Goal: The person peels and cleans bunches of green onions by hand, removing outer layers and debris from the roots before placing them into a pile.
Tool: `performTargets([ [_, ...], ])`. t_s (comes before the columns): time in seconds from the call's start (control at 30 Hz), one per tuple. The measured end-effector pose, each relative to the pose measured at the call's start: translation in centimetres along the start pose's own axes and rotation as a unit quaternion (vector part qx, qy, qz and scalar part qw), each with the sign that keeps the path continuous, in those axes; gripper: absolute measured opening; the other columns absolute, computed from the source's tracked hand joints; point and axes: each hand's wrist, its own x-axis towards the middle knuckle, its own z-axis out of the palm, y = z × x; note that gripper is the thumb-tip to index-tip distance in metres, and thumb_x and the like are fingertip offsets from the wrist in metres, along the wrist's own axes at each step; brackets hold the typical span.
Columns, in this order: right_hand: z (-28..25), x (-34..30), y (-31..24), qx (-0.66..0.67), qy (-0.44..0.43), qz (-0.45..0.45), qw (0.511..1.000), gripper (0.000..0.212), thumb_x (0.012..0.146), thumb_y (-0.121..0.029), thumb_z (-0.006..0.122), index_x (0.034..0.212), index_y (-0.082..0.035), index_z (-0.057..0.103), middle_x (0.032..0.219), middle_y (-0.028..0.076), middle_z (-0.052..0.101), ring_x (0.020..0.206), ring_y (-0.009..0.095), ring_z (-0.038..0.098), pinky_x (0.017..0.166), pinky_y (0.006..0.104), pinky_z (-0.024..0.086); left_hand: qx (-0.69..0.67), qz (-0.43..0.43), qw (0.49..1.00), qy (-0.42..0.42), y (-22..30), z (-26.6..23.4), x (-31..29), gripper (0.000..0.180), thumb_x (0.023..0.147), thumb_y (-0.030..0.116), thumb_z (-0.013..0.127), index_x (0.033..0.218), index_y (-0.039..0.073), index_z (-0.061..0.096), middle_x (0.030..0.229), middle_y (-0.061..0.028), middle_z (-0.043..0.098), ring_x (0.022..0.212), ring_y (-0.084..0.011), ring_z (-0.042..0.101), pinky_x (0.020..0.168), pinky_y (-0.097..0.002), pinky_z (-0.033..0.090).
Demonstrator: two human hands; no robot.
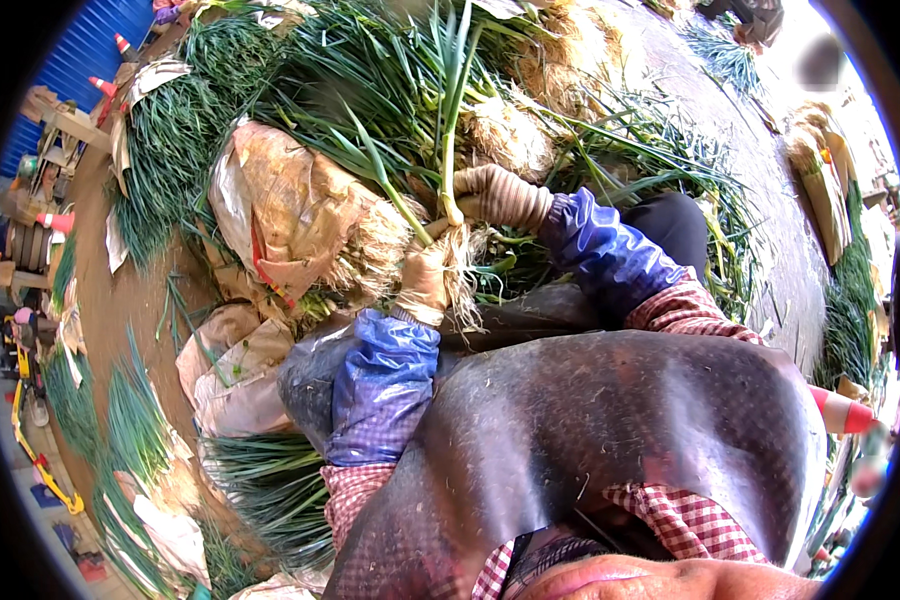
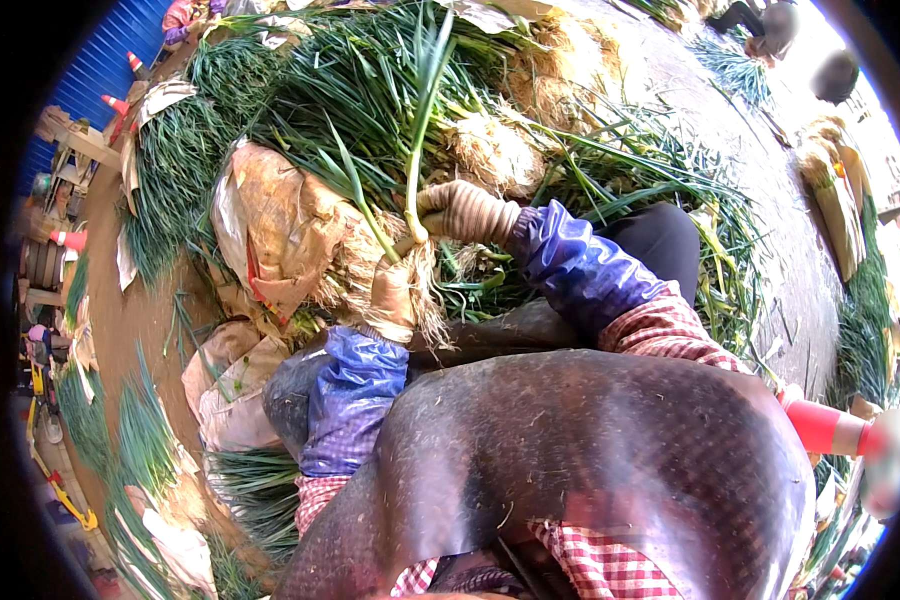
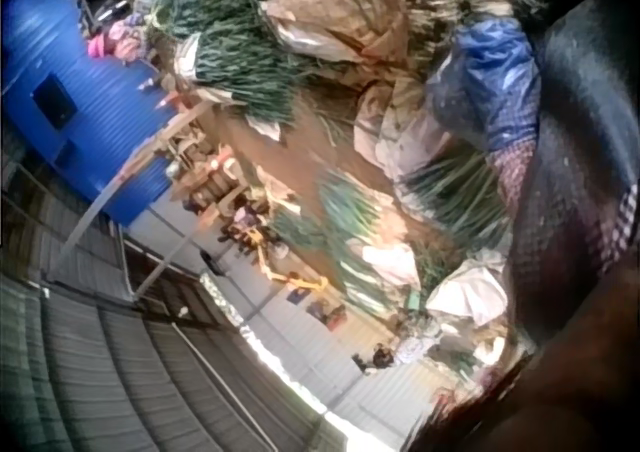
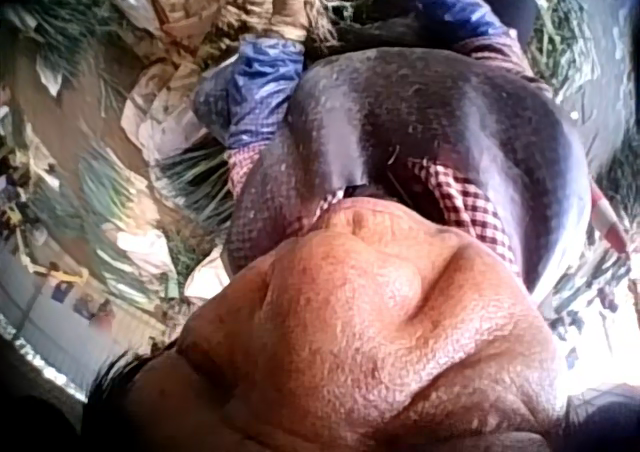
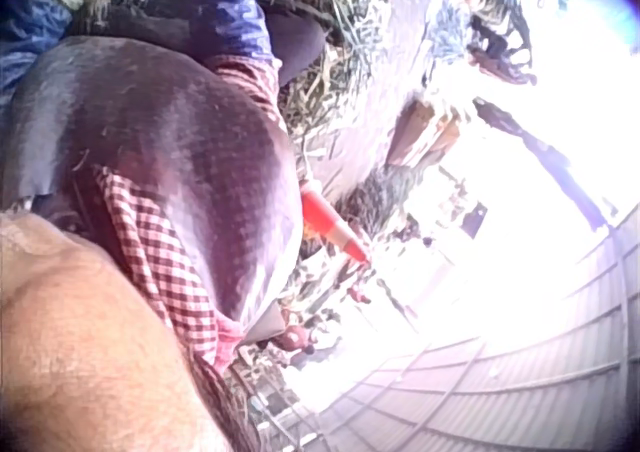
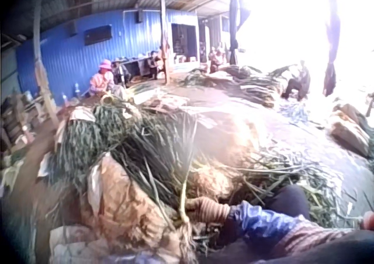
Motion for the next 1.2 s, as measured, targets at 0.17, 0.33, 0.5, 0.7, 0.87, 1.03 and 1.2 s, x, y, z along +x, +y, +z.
performTargets([
  [0.17, -0.2, 0.0, 3.3, -0.37, 0.022, -0.18, 0.911, 0.016, 0.076, -0.019, 0.066, 0.086, -0.008, 0.069, 0.075, 0.016, 0.064, 0.07, 0.032, 0.062, 0.066, 0.0362, 0.051, 0.046, 0.042, 0.998, 0.03, 0.0, 0.5, -0.1, 0.023, 0.089, 0.012, 0.06, 0.108, -0.001, 0.062, 0.089, -0.0043, 0.066, 0.069, -0.0074, 0.059, 0.059, -0.0175, 0.046],
  [0.33, 1.1, -0.9, 4.1, -0.604, -0.195, 0.034, 0.772, 0.016, 0.073, -0.023, 0.062, 0.074, -0.008, 0.065, 0.065, 0.015, 0.061, 0.06, 0.029, 0.062, 0.059, 0.0414, 0.05, 0.054, 0.068, 0.995, 0.05, 0.6, 0.9, -0.1, 0.02, 0.089, 0.008, 0.06, 0.106, -0.002, 0.062, 0.085, -0.0042, 0.065, 0.067, -0.0077, 0.057, 0.057, -0.0183, 0.045],
  [0.5, -0.9, 0.0, 0.9, 0.222, 0.036, 0.103, 0.969, 0.032, 0.085, -0.028, 0.065, 0.108, -0.006, 0.063, 0.077, 0.007, 0.067, 0.05, 0.009, 0.055, 0.043, 0.0218, 0.04, 0.42, 0.2, 0.872, 0.149, -0.4, -0.5, 0.3, 0.017, 0.083, 0.01, 0.065, 0.095, -0.001, 0.066, 0.076, -0.0062, 0.066, 0.065, -0.0135, 0.058, 0.058, -0.0276, 0.046],
  [0.7, -2.9, 1.4, 0.3, 0.404, 0.124, 0.094, 0.901, 0.023, 0.087, -0.022, 0.062, 0.098, -0.003, 0.064, 0.079, 0.015, 0.069, 0.044, 0.011, 0.053, 0.04, 0.0223, 0.037, 0.411, 0.163, 0.888, 0.125, -0.8, -0.8, 0.7, 0.02, 0.085, 0.015, 0.065, 0.098, 0.0, 0.065, 0.075, -0.0034, 0.064, 0.064, -0.0116, 0.055, 0.058, -0.0265, 0.045],
  [0.87, -1.7, 0.8, -1.6, 0.219, 0.212, 0.102, 0.947, 0.016, 0.086, -0.017, 0.064, 0.09, -0.002, 0.065, 0.074, 0.013, 0.068, 0.041, 0.012, 0.055, 0.04, 0.0217, 0.042, 0.235, 0.135, 0.951, 0.149, -1.0, -0.4, 0.4, 0.01, 0.084, 0.006, 0.065, 0.093, 0.003, 0.063, 0.075, -0.0005, 0.061, 0.065, -0.008, 0.051, 0.06, -0.0233, 0.044],
  [1.03, -2.0, 0.8, 1.2, 0.068, 0.246, 0.114, 0.96, 0.022, 0.085, -0.017, 0.063, 0.099, 0.0, 0.066, 0.071, 0.004, 0.065, 0.049, 0.006, 0.053, 0.042, 0.0196, 0.043, 0.28, 0.205, 0.926, 0.152, -0.2, 1.0, 0.2, 0.009, 0.083, 0.004, 0.064, 0.092, 0.002, 0.062, 0.08, -0.0015, 0.064, 0.07, -0.008, 0.055, 0.063, -0.0235, 0.045],
  [1.2, -0.5, -0.1, 0.2, 0.117, 0.048, 0.158, 0.979, 0.018, 0.089, -0.016, 0.062, 0.102, -0.004, 0.063, 0.067, 0.003, 0.064, 0.051, 0.007, 0.059, 0.043, 0.02, 0.046, 0.251, 0.213, 0.916, 0.228, -0.2, 0.3, 0.6, 0.005, 0.084, 0.004, 0.061, 0.089, 0.002, 0.06, 0.076, -0.0019, 0.061, 0.064, -0.0077, 0.053, 0.057, -0.0228, 0.043],
])
